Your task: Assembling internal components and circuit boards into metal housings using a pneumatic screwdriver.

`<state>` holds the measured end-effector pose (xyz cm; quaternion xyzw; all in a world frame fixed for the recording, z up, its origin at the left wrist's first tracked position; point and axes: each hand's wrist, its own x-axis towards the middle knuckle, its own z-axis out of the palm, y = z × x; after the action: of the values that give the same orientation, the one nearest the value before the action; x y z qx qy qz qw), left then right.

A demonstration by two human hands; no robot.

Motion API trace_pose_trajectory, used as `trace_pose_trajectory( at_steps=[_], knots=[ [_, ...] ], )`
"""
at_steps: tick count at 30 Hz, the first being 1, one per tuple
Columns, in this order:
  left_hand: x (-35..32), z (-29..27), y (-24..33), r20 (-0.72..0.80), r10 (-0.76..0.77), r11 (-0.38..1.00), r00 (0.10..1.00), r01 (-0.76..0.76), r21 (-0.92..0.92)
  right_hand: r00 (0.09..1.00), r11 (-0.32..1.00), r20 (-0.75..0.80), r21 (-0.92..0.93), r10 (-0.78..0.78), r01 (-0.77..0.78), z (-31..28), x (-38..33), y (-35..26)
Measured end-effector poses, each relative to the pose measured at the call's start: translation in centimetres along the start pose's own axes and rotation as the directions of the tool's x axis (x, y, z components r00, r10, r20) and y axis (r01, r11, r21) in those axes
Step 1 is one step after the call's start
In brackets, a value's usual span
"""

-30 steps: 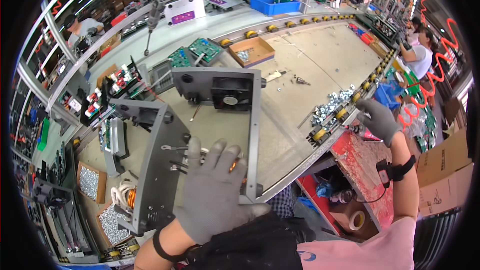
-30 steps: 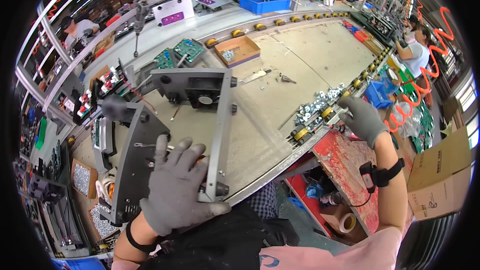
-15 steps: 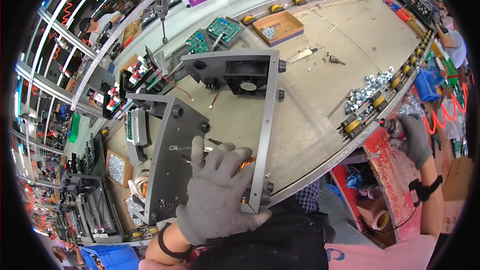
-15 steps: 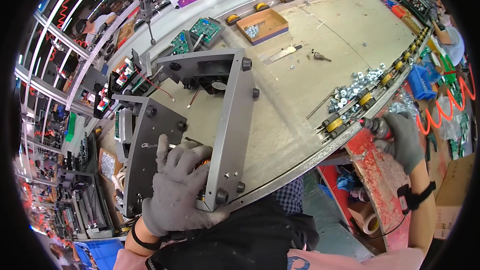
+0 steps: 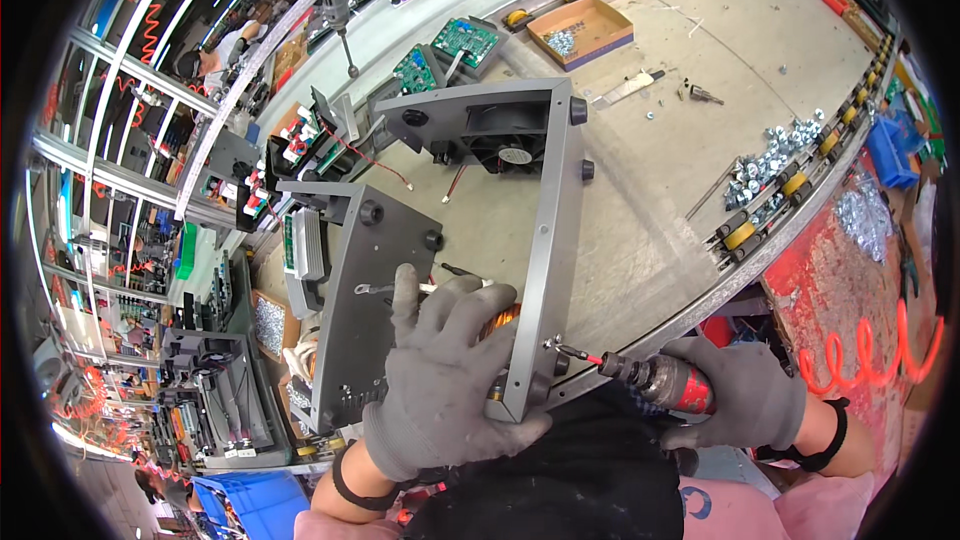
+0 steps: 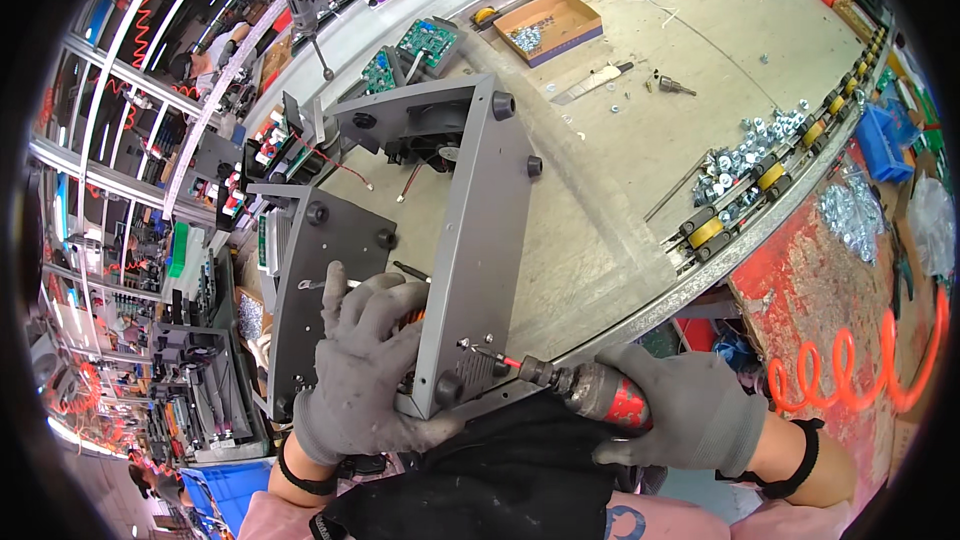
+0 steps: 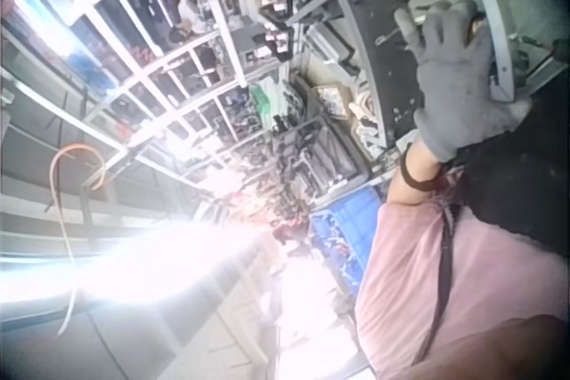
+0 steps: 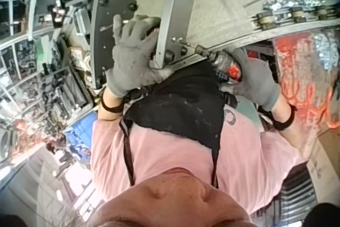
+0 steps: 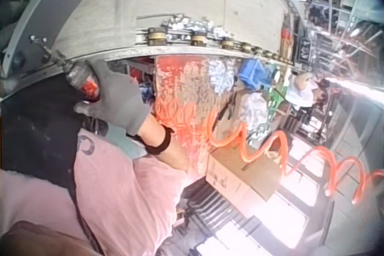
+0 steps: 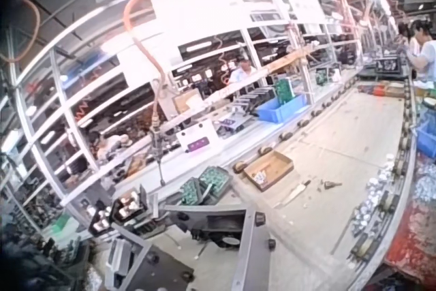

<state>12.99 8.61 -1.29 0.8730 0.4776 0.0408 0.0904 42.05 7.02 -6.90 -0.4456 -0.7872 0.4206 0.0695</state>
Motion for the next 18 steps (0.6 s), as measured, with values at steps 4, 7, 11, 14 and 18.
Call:
trace_pose_trajectory(
  at_steps=[4, 7, 11, 14, 18],
  knots=[
    [-0.1, 0.1, 0.0, -0.007, -0.012, 1.0, 1.0, 0.012, -0.007, 0.999, 0.999, -0.037, -0.049, -0.026, 0.024, 0.2, 0.4, -0.4],
    [-0.1, 0.1, 0.0, -0.018, -0.015, 1.0, 1.0, 0.014, -0.016, 1.0, 0.999, 0.006, -0.045, 0.008, -0.008, -0.1, 0.6, -0.6],
    [-0.1, 0.2, -0.1, -0.029, -0.019, 1.0, 0.999, 0.018, -0.025, 1.0, 0.999, 0.005, -0.048, 0.02, -0.02, -0.4, 0.5, -0.9],
    [0.0, 0.2, 0.0, -0.036, -0.023, 0.999, 0.999, 0.022, -0.032, 0.999, 0.997, 0.0, -0.073, 0.032, -0.032, -0.5, 0.2, -1.0],
    [0.0, 0.1, 0.1, -0.027, -0.035, 0.998, 0.999, 0.033, -0.052, 0.999, 0.998, -0.049, -0.06, -0.017, 0.014, -0.2, 0.4, -0.8]
  ],
)
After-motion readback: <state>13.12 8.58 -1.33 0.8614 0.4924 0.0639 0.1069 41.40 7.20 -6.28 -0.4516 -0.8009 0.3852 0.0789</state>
